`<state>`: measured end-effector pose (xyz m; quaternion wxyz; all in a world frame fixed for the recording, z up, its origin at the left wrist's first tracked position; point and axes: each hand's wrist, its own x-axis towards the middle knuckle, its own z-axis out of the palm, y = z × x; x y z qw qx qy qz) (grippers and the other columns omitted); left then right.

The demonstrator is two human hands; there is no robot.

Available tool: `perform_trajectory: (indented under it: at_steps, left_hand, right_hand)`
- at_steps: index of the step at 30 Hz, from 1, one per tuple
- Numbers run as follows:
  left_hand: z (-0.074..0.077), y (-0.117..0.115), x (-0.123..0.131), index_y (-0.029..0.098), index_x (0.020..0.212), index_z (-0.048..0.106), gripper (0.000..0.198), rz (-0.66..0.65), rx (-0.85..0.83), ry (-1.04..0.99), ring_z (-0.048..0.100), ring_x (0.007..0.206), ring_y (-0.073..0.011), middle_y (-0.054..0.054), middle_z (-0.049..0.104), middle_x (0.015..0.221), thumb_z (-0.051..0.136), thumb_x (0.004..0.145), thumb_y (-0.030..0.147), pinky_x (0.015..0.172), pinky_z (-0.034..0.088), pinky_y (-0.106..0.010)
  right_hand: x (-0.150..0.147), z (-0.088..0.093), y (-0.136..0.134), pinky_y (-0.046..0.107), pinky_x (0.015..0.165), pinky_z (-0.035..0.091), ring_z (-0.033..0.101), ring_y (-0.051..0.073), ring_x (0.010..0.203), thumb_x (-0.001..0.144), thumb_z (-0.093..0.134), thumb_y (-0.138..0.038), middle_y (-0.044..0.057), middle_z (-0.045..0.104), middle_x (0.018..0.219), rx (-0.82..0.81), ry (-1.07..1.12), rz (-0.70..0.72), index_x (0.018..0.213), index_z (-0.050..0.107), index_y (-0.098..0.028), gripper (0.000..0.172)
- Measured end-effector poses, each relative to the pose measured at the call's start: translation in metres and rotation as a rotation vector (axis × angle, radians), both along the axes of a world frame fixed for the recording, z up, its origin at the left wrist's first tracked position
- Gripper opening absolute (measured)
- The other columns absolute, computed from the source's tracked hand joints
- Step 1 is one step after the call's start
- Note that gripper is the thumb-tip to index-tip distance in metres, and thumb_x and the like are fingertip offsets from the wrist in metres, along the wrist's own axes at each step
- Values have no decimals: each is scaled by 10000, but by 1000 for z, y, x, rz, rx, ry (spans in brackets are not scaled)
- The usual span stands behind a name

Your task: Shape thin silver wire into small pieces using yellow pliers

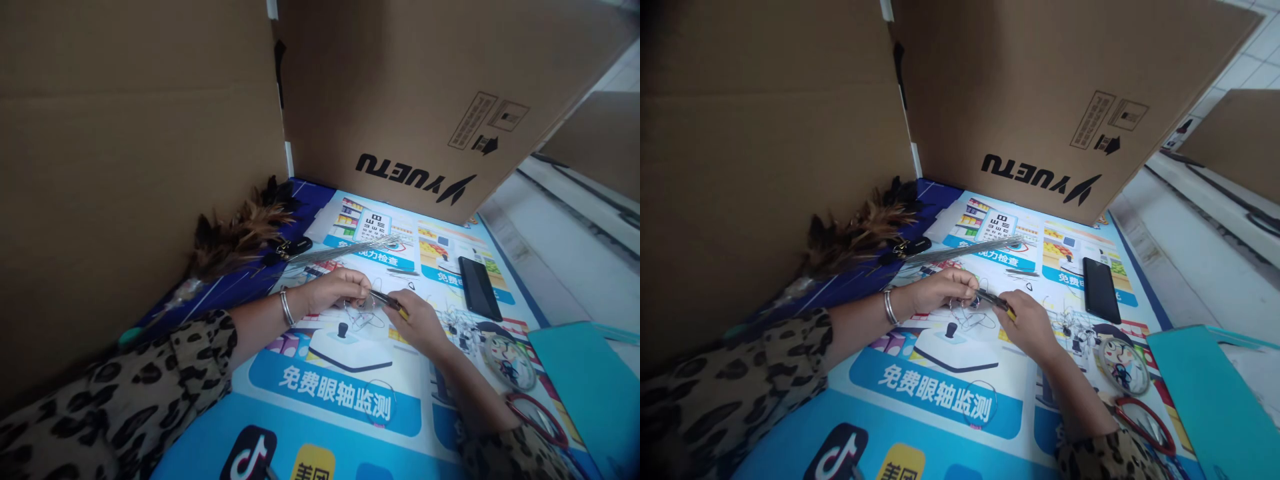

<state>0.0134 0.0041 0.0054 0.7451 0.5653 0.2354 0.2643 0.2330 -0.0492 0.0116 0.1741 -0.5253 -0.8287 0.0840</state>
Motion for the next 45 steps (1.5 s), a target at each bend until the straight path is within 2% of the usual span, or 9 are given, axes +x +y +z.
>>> perform_trajectory:
  at_steps: [4,14,23,30,38,45]
  left_hand:
    - [3,0,-2,106,721,562,120,-44,-9,-36,453,512,-74,-1,532,580,572,688,221,495,321,-192]
    - [2,-1,-2,99,730,572,119,-55,-34,-42,445,500,-74,1,523,567,566,675,204,487,324,-189]
    - [2,-1,-1,108,716,563,98,-13,-9,-34,448,488,-70,5,525,556,556,689,202,456,299,-178]
    - [1,-2,1,111,718,562,97,16,-15,-47,434,478,-66,10,520,547,545,693,204,457,293,-184]
    - [0,-1,0,120,703,542,124,57,75,25,390,466,-61,2,524,582,534,720,242,434,266,-182]
    - [6,-4,1,116,690,553,125,130,188,38,426,533,-71,4,510,607,544,724,235,502,331,-190]
  right_hand:
    - [-1,0,-1,264,740,405,527,168,861,827,444,-339,47,584,887,31,-13,35,957,543,-212,207]
    - [-4,-1,-5,233,661,381,520,157,775,827,432,-374,41,563,798,57,-128,0,862,532,-200,203]
    - [-3,-6,-4,229,650,370,536,155,777,826,423,-320,34,579,811,55,-182,-59,863,523,-205,157]
    - [-3,-3,-4,235,671,376,526,158,799,841,410,-356,29,575,820,35,-114,-47,873,522,-210,187]
    - [-1,0,-2,261,715,389,516,166,830,846,402,-365,37,575,859,22,-43,-27,928,537,-208,222]
    - [1,0,-2,285,732,396,512,182,836,834,418,-349,52,576,859,44,-56,-6,934,543,-208,213]
